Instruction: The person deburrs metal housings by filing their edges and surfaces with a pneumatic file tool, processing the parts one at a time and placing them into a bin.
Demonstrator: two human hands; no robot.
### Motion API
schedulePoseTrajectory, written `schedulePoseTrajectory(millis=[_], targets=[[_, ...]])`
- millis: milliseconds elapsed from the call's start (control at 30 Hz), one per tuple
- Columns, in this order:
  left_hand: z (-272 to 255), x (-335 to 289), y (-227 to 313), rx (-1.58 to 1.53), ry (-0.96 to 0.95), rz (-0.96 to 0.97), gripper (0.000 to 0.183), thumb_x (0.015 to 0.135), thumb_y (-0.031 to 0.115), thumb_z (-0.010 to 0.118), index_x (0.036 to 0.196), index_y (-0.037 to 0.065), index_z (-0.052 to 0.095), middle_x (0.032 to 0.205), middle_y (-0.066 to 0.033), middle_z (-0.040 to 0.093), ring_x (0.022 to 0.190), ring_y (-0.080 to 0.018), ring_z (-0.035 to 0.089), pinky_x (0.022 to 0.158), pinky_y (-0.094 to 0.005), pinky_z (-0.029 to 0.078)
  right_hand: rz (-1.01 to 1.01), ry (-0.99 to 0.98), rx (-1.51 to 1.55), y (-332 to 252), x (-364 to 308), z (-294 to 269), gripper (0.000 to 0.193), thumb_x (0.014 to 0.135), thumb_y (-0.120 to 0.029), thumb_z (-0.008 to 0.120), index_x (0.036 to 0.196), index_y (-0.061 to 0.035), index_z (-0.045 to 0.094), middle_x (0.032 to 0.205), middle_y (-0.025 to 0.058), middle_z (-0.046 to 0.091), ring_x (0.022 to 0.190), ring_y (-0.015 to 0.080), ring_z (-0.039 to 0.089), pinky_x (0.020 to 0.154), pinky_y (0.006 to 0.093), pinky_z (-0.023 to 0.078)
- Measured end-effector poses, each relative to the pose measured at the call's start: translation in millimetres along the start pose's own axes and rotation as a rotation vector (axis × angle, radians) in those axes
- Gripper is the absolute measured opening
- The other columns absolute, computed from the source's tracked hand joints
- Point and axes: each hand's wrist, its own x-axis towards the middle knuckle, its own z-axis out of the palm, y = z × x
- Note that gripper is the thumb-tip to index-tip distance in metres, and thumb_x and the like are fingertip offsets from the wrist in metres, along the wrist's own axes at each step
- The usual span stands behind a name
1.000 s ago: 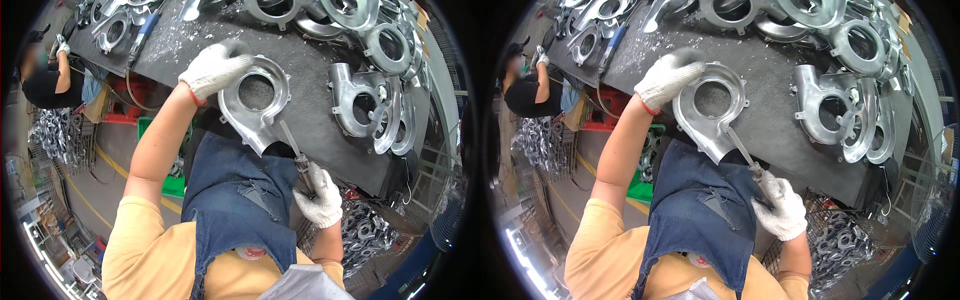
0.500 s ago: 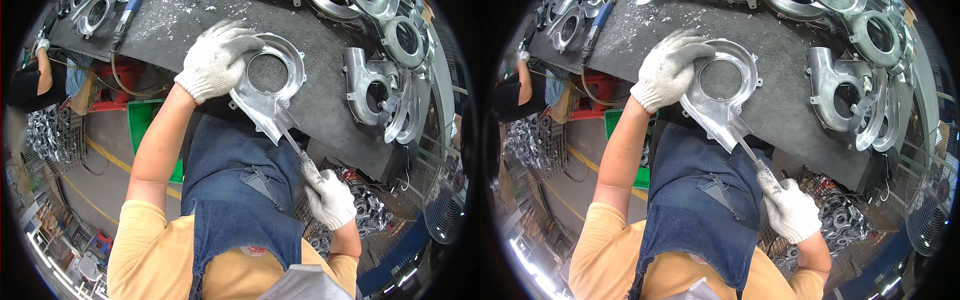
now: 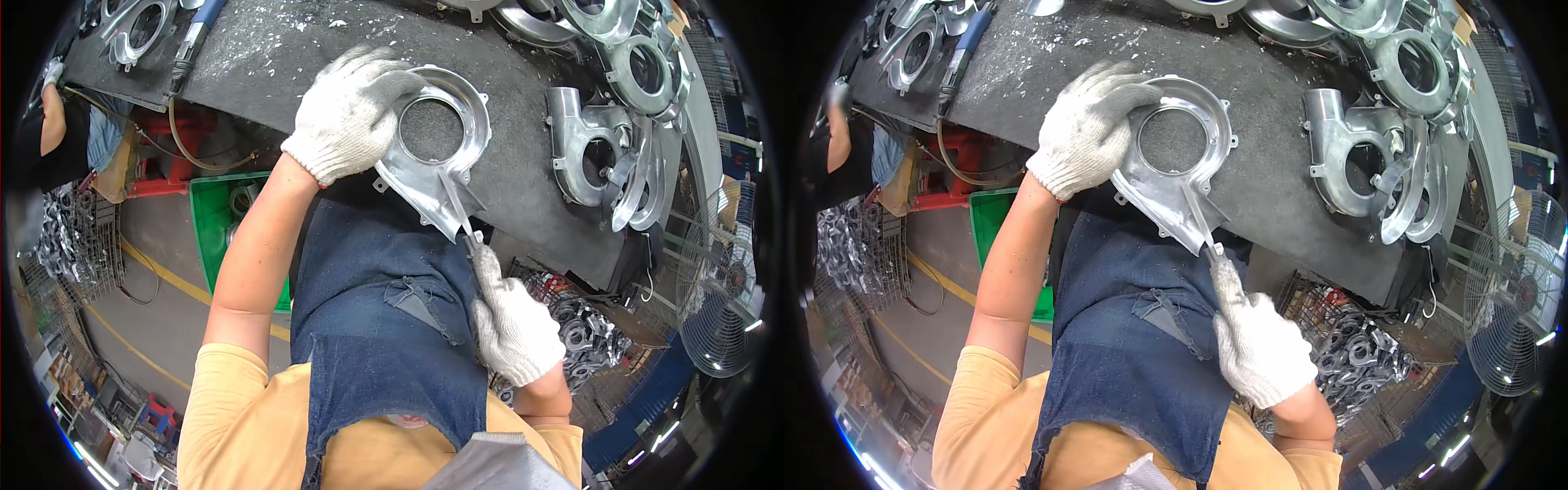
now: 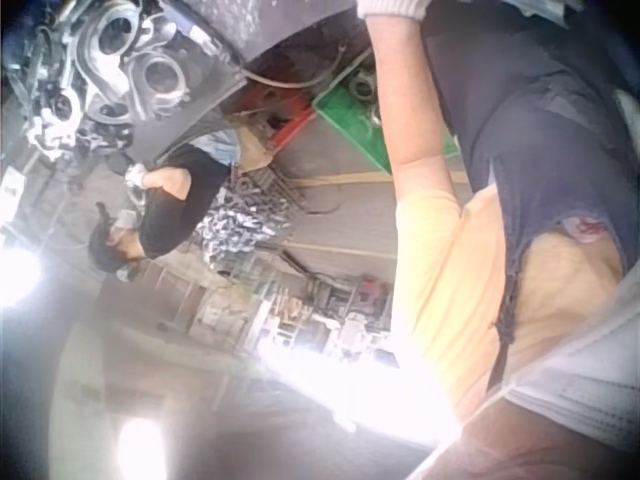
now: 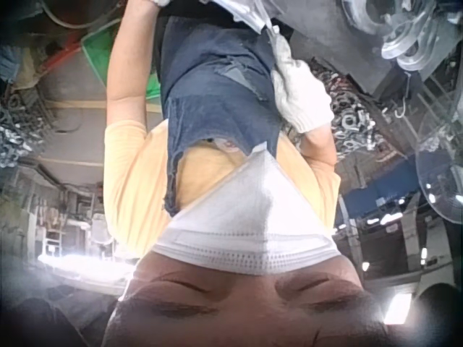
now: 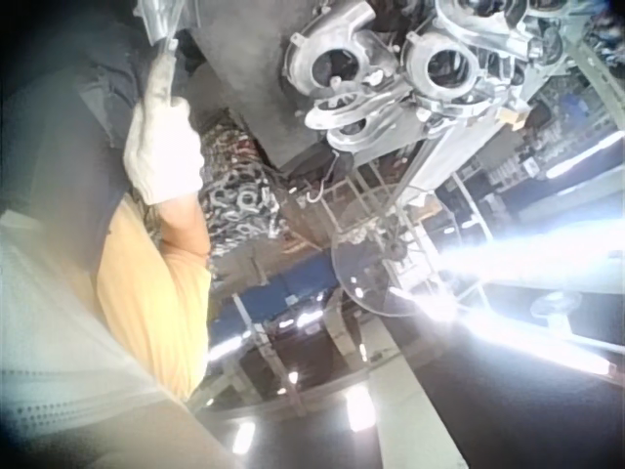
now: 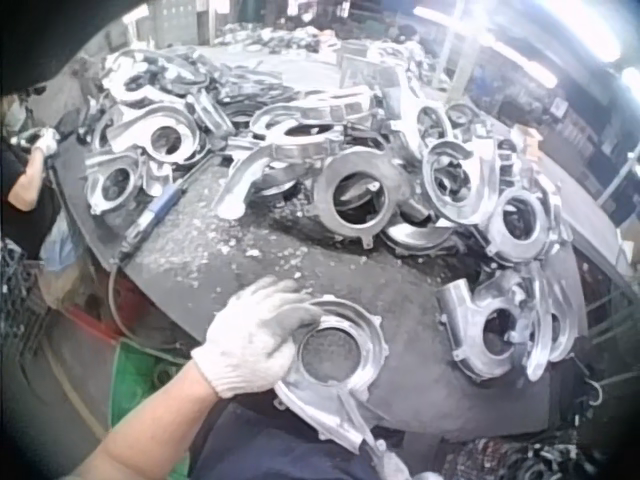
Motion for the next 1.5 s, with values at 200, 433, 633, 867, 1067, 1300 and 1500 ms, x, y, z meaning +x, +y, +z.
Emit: schedulePoseTrajectory(millis=[200, 433, 633, 867, 1067, 1300, 1500], targets=[[0, -4, -3, -0.011, 0.022, 0.005, 0.033, 0.091, 0.010, 0.067, 0.122, 0.012, 0.080, 0.128, -0.0148, 0.078, 0.134, -0.0390, 0.067, 0.123, -0.0522, 0.047, -0.084, 0.102, -0.064, 0, 7, 13, 0.076, 0.102, -0.021, 0.070, 0.172, -0.0234, 0.040, 0.104, 0.0231, 0.071, 0.075, 0.0478, 0.074, 0.069, 0.0551, 0.063], [-1, -4, -4, -0.045, 0.042, 0.003, 0.038, 0.087, 0.010, 0.066, 0.122, 0.012, 0.079, 0.127, -0.0145, 0.078, 0.133, -0.0386, 0.067, 0.124, -0.0527, 0.046, -0.088, 0.126, -0.043, 6, 13, 10, 0.070, 0.100, -0.021, 0.070, 0.166, -0.0305, 0.051, 0.102, 0.0199, 0.072, 0.083, 0.0456, 0.075, 0.077, 0.0539, 0.063], [-8, -5, -3, -0.116, 0.054, -0.102, 0.036, 0.091, 0.014, 0.068, 0.126, 0.012, 0.078, 0.127, -0.0125, 0.078, 0.133, -0.0380, 0.067, 0.123, -0.0512, 0.047, -0.213, 0.143, 0.036, 23, 16, -1, 0.066, 0.098, -0.023, 0.073, 0.162, -0.0269, 0.057, 0.101, 0.0184, 0.073, 0.089, 0.0439, 0.075, 0.082, 0.0532, 0.062], [-12, -13, -13, 0.126, 0.045, -0.032, 0.029, 0.097, 0.026, 0.072, 0.121, 0.010, 0.079, 0.134, -0.0107, 0.076, 0.136, -0.0349, 0.065, 0.124, -0.0500, 0.044, -0.303, 0.009, -0.109, 22, 49, -21, 0.060, 0.099, -0.029, 0.074, 0.158, -0.0305, 0.062, 0.103, 0.0174, 0.071, 0.089, 0.0424, 0.075, 0.080, 0.0523, 0.062], [-13, -12, -8, 0.159, 0.060, -0.056, 0.027, 0.098, 0.025, 0.072, 0.120, 0.011, 0.080, 0.135, -0.0089, 0.076, 0.137, -0.0340, 0.065, 0.124, -0.0501, 0.044, -0.278, -0.027, -0.150, 17, 48, -23, 0.064, 0.100, -0.027, 0.072, 0.163, -0.0309, 0.056, 0.102, 0.0200, 0.071, 0.087, 0.0440, 0.074, 0.079, 0.0536, 0.062], [-14, -13, -9, 0.155, 0.055, -0.038, 0.026, 0.098, 0.025, 0.072, 0.119, 0.011, 0.080, 0.135, -0.0085, 0.076, 0.136, -0.0342, 0.065, 0.124, -0.0510, 0.044, -0.275, 0.093, -0.001, 4, 60, -9, 0.061, 0.099, -0.024, 0.074, 0.159, -0.0245, 0.060, 0.107, 0.0197, 0.073, 0.094, 0.0452, 0.074, 0.083, 0.0527, 0.061], [-5, -17, -23, 0.104, 0.128, -0.018, 0.024, 0.097, 0.029, 0.071, 0.110, 0.013, 0.083, 0.125, -0.0053, 0.078, 0.132, -0.0315, 0.068, 0.123, -0.0504, 0.045, -0.256, 0.129, -0.002, -22, 68, -26, 0.056, 0.100, -0.023, 0.073, 0.156, -0.0225, 0.063, 0.108, 0.0190, 0.075, 0.096, 0.0458, 0.074, 0.085, 0.0520, 0.061]])
